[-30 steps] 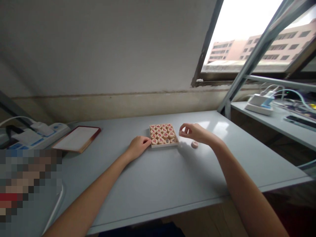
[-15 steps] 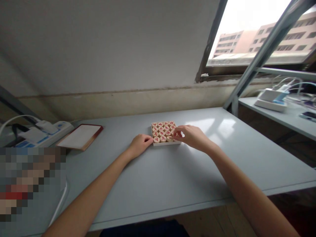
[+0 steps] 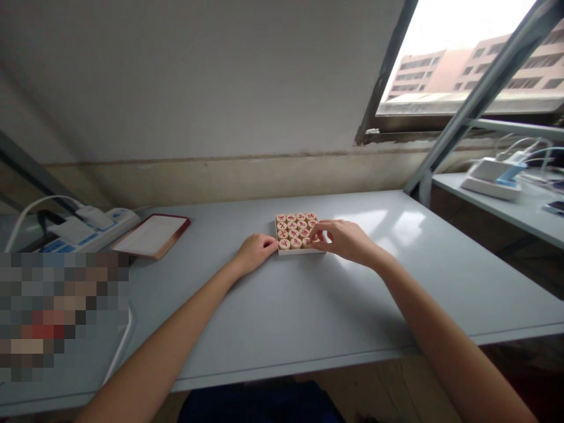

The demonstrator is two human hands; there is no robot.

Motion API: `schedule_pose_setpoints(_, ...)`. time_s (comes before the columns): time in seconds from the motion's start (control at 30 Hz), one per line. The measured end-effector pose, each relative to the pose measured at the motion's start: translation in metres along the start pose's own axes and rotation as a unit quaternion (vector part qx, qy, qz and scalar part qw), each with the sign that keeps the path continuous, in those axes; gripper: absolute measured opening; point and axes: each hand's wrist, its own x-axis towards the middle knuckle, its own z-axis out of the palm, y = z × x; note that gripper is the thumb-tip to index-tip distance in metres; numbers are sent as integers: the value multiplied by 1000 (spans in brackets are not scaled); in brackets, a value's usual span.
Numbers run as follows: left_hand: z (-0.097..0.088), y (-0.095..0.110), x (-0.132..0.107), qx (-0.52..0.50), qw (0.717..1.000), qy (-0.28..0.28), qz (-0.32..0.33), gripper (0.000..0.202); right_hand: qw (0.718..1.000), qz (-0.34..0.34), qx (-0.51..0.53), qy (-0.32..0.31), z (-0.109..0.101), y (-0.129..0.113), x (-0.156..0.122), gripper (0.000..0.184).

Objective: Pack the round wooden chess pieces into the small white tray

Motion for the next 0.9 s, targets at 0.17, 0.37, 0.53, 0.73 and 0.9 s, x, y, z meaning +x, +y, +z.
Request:
schedule_pose_setpoints(0.17, 1, -2, 0, 3, 1000, 0, 7, 35, 997, -25, -33, 65, -1, 7, 0, 21)
schedule_pose_setpoints(0.37, 1, -2, 0, -3, 1000, -5, 2, 35, 990, -84, -93, 61, 7, 8, 1, 17)
schedule_pose_setpoints(0.53, 1, -2, -1, 5, 1000, 2, -3, 36, 989, -70, -108, 79, 10, 9, 1, 16)
schedule_pose_setpoints(0.73, 1, -3, -1, 7, 1000, 5, 6, 37, 991, -56, -98, 73, 12, 17, 2, 16)
schedule_pose_setpoints(0.9, 2, -4, -2, 2, 1000, 7, 17, 39, 990, -65, -89, 83, 13, 17, 3, 19)
